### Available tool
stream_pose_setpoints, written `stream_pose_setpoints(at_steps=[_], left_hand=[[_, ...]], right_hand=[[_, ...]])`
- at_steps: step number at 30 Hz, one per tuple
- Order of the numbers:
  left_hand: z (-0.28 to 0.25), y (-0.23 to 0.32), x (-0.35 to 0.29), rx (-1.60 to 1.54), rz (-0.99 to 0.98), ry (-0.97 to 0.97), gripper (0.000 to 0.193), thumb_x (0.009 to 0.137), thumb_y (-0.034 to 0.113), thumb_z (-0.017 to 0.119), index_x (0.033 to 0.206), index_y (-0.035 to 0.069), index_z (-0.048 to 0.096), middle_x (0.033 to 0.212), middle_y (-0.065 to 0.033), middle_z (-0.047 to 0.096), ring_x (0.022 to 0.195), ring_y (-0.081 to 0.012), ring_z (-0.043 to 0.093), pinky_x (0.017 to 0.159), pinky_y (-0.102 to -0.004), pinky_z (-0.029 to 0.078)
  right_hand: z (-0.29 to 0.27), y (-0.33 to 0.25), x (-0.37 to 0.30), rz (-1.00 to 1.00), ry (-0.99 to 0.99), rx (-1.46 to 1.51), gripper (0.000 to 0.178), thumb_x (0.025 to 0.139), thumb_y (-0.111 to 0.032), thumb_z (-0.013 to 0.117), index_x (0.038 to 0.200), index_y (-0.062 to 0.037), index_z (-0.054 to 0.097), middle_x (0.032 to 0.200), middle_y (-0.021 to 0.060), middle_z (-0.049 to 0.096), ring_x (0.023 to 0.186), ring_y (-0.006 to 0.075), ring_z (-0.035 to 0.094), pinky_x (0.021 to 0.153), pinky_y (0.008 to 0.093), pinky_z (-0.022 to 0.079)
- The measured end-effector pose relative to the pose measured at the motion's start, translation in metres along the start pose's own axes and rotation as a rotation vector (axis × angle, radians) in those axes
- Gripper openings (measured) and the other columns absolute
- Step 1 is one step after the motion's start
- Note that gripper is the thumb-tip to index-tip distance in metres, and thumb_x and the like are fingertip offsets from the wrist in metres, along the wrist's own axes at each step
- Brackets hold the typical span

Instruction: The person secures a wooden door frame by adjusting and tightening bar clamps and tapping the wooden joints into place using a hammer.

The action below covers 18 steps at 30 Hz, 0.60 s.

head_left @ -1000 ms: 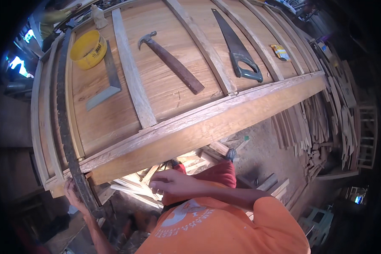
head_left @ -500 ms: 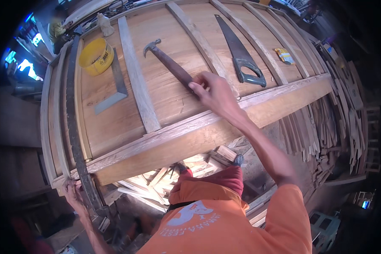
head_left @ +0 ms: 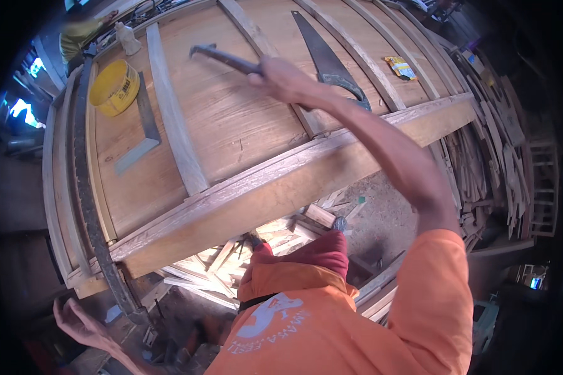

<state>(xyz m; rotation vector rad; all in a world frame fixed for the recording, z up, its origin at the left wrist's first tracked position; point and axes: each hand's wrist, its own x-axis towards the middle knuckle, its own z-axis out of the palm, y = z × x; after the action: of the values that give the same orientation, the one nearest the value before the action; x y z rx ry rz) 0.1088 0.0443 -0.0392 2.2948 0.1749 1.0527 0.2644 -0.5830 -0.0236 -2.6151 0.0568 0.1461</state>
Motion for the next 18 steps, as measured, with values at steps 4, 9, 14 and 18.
stream_pose_setpoints(at_steps=[4,9,14,18], left_hand=[[0.022,0.081,-0.042,-0.255,-0.009,0.011,0.031,0.107,0.006,0.062,0.135,-0.008,0.059,0.125,-0.0166,0.07,0.097,-0.0179,0.068,0.087,-0.0312,0.057],[0.107,0.167,-0.101,-0.628,-0.303,-0.469,0.033,0.101,-0.003,0.062,0.135,-0.004,0.06,0.118,-0.0136,0.071,0.09,-0.0146,0.066,0.088,-0.0294,0.054],[0.19,0.242,-0.119,-0.758,-0.219,-0.824,0.037,0.097,-0.004,0.068,0.133,-0.001,0.06,0.113,-0.0079,0.071,0.093,-0.0095,0.065,0.089,-0.0261,0.052],[0.25,0.291,-0.123,-0.837,-0.16,-0.911,0.036,0.096,-0.004,0.069,0.13,0.002,0.062,0.113,-0.0058,0.07,0.092,-0.0085,0.065,0.087,-0.0251,0.052]], right_hand=[[-0.08,0.006,-0.116,0.058,0.133,0.138,0.055,0.107,-0.053,0.045,0.105,0.0,0.061,0.075,0.0037,0.055,0.065,0.017,0.055,0.063,0.0385,0.048],[-0.098,0.024,-0.224,0.317,0.035,0.075,0.04,0.106,-0.035,0.065,0.121,0.0018,0.062,0.072,0.0066,0.056,0.065,0.018,0.055,0.061,0.0369,0.046],[-0.077,0.06,-0.262,0.287,-0.02,0.008,0.038,0.104,-0.031,0.068,0.125,0.0005,0.061,0.077,0.0177,0.063,0.069,0.0307,0.064,0.066,0.0421,0.051],[-0.07,0.084,-0.281,0.335,-0.067,0.011,0.04,0.103,-0.031,0.07,0.129,-0.0017,0.06,0.085,0.0242,0.067,0.076,0.0418,0.069,0.07,0.0452,0.053]])
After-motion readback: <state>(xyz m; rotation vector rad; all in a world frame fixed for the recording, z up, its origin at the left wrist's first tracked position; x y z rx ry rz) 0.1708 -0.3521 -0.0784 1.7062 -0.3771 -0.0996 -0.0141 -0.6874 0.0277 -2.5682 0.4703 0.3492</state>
